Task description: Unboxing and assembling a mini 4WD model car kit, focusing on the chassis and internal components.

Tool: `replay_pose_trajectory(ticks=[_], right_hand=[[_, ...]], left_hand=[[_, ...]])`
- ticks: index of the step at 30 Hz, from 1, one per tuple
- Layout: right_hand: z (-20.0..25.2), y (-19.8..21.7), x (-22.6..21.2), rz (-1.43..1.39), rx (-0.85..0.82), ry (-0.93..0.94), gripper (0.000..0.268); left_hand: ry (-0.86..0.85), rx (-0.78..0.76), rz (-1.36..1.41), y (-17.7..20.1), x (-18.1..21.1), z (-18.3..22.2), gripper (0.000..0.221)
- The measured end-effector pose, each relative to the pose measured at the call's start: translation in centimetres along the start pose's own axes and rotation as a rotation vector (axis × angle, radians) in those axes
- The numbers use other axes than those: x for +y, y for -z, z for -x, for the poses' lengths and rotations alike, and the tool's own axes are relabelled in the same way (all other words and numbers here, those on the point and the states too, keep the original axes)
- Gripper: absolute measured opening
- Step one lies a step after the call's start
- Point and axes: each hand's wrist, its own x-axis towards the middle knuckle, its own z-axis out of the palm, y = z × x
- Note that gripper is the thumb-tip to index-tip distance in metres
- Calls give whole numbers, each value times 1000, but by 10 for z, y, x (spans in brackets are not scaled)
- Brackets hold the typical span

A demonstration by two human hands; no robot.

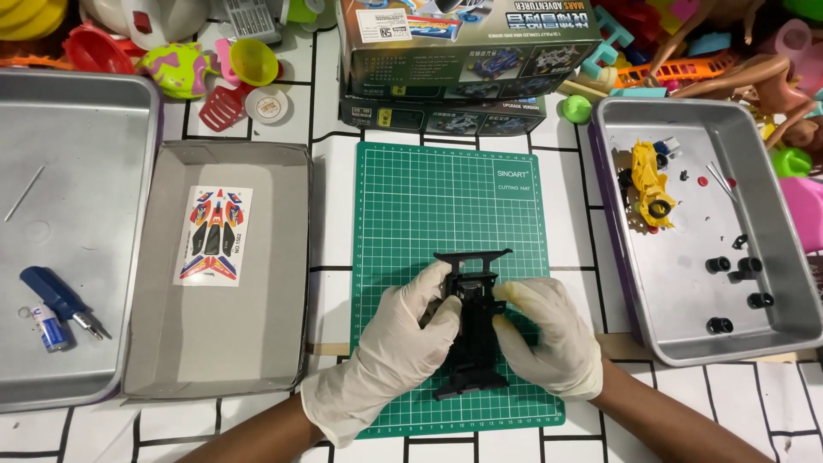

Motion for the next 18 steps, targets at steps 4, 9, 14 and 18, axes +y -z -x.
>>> replay_pose_trajectory(ticks=[4,9,14,18], right_hand=[[4,-2,4,-58,21,26,69],[-9,-5,-6,128,20,110,43],[5,-2,-1,140,63,123,38],[29,-5,14,48,69,143,67]], left_hand=[[29,5,-10,2,7,2,35],[-297,62,-64,-1,3,8,44],[-250,0,-65,5,12,11,53],[-299,6,-67,4,9,8,48]])
